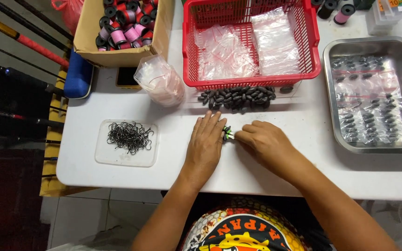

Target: The person uses pliers to crimp small metal sleeves onto black cylindrical components, then places each finished unit into a small plastic bag. The person repeats this process for several units, organizing them into a tray.

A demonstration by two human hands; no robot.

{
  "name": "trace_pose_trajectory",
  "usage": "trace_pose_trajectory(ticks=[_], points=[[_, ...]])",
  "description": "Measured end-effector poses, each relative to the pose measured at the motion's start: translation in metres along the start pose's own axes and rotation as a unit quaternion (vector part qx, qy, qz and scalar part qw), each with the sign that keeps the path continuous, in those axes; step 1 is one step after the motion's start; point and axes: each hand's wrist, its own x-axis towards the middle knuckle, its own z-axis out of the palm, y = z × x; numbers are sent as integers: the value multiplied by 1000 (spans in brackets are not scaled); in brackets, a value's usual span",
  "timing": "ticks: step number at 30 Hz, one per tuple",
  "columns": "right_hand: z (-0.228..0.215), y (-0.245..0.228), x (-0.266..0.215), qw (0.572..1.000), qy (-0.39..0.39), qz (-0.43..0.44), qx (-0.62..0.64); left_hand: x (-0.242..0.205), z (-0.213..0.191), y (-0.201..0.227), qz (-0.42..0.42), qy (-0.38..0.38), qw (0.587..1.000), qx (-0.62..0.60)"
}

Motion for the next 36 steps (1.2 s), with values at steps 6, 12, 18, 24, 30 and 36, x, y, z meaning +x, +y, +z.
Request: trace_pose_trajectory(ticks=[6, 12, 18, 24, 30, 36], points=[[-21, 18, -11, 950, 108, 139, 259, 0, -1, 1, -2, 0, 1000, 7], [0, 39, -10, 786, 178, 183, 564, -1, 5, 0, 4, 19, 1000, 25], [-5, 48, -16, 736, 195, 199, 618, -1, 7, -1, 0, 21, 999, 26], [-2, 53, -18, 754, 206, 206, 589, 0, 3, 3, -5, 27, 1000, 9], [-1, 52, -18, 744, 183, 203, 610, 1, 0, 4, -3, 24, 1000, -2], [7, 48, -15, 737, 159, 201, 625, 1, -4, 8, -8, 25, 1000, -15]])
